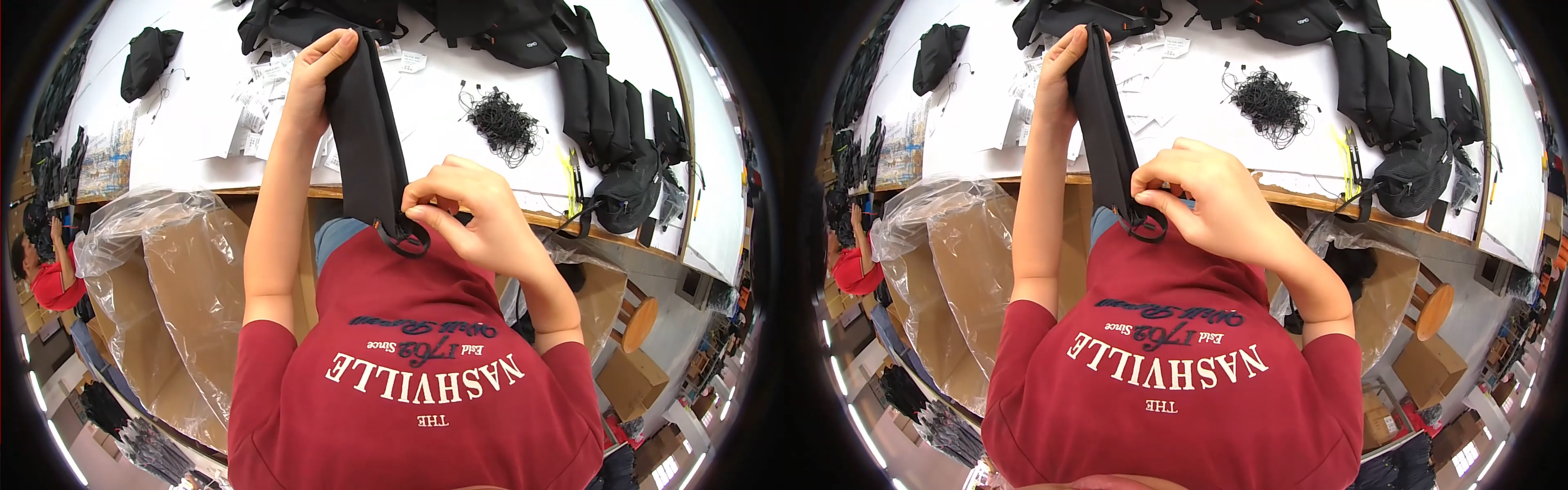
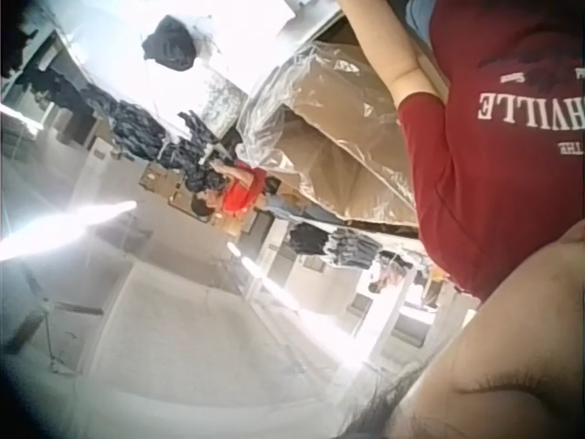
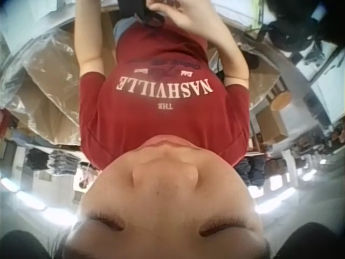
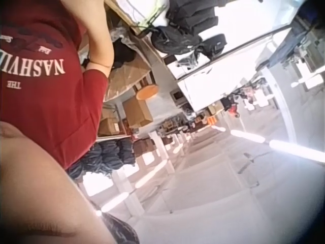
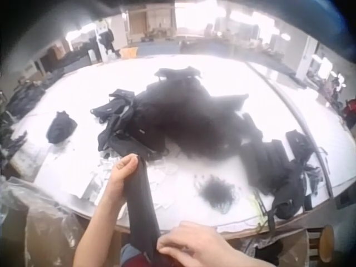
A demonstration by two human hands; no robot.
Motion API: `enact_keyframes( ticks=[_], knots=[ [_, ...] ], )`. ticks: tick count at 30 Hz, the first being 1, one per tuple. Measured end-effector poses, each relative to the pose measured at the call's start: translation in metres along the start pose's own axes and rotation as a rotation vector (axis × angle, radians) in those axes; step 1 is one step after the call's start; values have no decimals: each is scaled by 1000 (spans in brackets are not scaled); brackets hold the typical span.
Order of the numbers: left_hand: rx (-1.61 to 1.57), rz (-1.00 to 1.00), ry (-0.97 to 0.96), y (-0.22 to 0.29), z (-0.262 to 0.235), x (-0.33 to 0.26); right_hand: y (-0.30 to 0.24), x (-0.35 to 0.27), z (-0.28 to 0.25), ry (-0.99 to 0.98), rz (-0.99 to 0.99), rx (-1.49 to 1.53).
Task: Placing instructional booklets, labels, and silica packets into small black protective pouches and organizing them for final assembly.
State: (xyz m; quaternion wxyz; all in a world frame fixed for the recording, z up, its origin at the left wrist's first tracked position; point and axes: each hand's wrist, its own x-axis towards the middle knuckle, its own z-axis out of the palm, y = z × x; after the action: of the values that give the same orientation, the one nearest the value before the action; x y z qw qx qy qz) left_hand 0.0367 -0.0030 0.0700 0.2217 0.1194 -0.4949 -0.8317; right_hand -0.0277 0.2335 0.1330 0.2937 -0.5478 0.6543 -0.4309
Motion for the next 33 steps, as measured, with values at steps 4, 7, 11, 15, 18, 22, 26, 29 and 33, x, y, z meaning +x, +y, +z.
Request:
enact_keyframes(
  ticks=[4,7,11,15,18,22,26,29,33],
  knots=[
    [33,3,-2,3,5,5,-1,-2,3,8,-63,-17],
    [56,3,17,1,5,8,0,-3,6,40,-93,-71],
    [64,-3,44,0,5,12,3,-4,6,18,-81,-76],
    [65,-34,88,-2,-3,11,5,1,-5,177,-174,-360],
    [91,-85,223,-1,3,1,10,1,-7,238,-109,-379],
    [-92,-209,317,-4,9,-21,23,-3,-13,214,93,-24],
    [254,-9,-9,0,0,-49,43,-12,-32,254,462,858],
    [566,131,-215,12,9,-68,64,-23,-28,352,629,1059],
    [1056,360,-208,14,17,-72,104,-48,-27,-150,397,1663]
  ],
)
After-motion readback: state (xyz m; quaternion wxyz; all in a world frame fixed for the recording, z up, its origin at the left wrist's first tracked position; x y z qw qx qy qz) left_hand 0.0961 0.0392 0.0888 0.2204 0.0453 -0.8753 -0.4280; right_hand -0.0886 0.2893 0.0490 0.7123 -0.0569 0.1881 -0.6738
